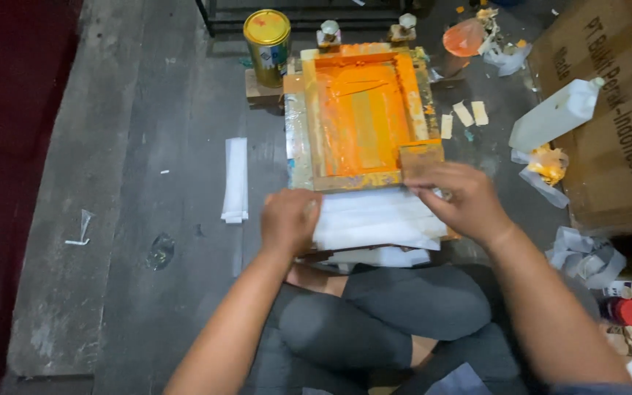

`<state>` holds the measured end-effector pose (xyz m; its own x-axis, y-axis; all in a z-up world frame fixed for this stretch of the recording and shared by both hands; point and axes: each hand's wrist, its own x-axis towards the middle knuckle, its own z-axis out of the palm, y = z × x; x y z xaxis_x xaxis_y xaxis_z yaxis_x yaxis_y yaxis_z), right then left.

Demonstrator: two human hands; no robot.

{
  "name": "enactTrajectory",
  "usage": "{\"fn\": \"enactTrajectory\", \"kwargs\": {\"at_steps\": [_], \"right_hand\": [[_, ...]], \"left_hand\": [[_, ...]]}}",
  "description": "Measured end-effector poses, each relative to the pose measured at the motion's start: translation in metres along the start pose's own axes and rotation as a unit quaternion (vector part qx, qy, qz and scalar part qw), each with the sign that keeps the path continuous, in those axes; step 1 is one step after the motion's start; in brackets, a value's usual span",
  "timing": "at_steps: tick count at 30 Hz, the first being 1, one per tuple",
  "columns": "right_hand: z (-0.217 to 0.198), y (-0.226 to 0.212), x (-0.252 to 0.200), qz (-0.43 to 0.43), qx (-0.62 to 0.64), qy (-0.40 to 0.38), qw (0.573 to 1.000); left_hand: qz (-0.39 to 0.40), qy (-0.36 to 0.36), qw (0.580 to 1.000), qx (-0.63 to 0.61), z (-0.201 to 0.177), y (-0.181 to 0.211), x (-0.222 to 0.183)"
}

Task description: Performing manual screen printing on small strips of material using orange ink at a ground-level workstation.

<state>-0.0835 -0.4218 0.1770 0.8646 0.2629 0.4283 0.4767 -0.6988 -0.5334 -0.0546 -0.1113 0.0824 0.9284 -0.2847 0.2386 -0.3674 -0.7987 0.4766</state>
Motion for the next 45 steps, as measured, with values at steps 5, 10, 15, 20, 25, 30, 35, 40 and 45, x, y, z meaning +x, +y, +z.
{"fn": "enactTrajectory", "kwargs": {"at_steps": [5,10,15,20,25,30,35,40,45], "right_hand": [[0.001,0.042,-0.014,0.082,-0.097,-0.106,0.986],[0.031,0.057,-0.010,0.116,-0.132,-0.248,0.953],[0.060,0.058,-0.013,0.045,-0.214,-0.332,0.918],[0.070,0.062,-0.011,0.029,-0.216,-0.333,0.917],[0.061,0.050,-0.005,0.045,-0.207,-0.351,0.912],[0.050,0.042,-0.001,0.092,-0.130,-0.376,0.913],[0.048,0.038,-0.001,0.074,-0.143,-0.380,0.911],[0.050,0.041,-0.004,0.062,-0.139,-0.368,0.917],[0.055,0.049,-0.010,0.043,-0.154,-0.344,0.925]], "left_hand": [[0.070,-0.028,0.996,-0.037,0.017,0.022,0.009],[0.103,-0.091,0.991,-0.006,0.005,0.038,0.013],[0.082,-0.163,0.983,-0.003,-0.003,0.028,0.009],[0.094,-0.144,0.985,0.026,0.007,0.027,0.009],[0.116,-0.134,0.983,0.054,0.016,0.022,0.006],[0.123,-0.140,0.981,0.059,0.013,0.024,0.002],[0.117,-0.148,0.981,0.055,0.014,0.023,0.001],[0.118,-0.135,0.982,0.061,0.022,0.017,0.000],[0.105,-0.145,0.982,0.064,0.017,0.023,0.001]]}}
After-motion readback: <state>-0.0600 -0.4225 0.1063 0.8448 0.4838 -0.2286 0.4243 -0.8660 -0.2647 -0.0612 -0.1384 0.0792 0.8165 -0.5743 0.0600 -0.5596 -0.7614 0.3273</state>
